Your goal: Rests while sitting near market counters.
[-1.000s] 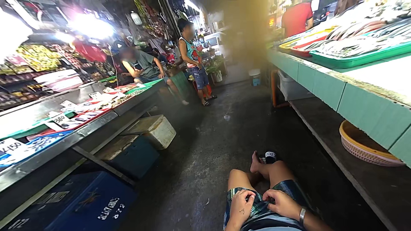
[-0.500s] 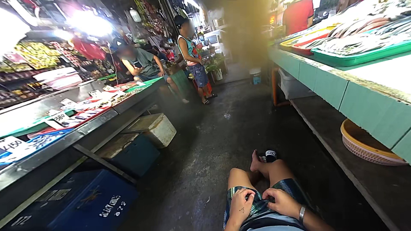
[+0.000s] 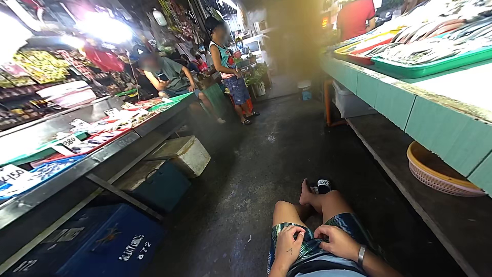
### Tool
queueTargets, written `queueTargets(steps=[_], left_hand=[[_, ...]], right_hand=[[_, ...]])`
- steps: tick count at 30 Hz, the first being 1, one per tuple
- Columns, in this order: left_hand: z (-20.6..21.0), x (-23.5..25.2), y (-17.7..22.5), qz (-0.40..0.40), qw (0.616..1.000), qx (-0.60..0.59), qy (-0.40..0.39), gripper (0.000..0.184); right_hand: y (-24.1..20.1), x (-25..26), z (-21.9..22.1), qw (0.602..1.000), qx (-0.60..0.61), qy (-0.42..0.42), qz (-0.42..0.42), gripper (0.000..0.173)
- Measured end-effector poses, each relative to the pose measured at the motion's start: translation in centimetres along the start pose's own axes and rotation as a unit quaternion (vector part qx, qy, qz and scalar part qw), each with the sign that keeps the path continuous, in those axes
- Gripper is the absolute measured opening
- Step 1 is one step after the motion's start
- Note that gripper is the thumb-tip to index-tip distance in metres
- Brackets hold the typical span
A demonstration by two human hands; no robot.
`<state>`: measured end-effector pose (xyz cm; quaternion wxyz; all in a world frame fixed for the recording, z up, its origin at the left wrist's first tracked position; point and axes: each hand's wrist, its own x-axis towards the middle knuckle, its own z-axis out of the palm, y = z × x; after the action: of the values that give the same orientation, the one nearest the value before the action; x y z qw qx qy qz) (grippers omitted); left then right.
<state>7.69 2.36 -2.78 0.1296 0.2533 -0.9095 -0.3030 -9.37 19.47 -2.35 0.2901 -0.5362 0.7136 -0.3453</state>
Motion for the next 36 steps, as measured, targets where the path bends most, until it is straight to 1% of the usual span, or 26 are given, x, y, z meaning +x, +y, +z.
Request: queueTargets(steps=[36], left_hand=[[-0.17, 0.05, 0.22, -0.005, 1.0, -0.006, -0.003, 0.027]], right_hand=[[0.08, 0.04, 0.04, 1.0, 0.005, 0.005, 0.0, 0.027]])
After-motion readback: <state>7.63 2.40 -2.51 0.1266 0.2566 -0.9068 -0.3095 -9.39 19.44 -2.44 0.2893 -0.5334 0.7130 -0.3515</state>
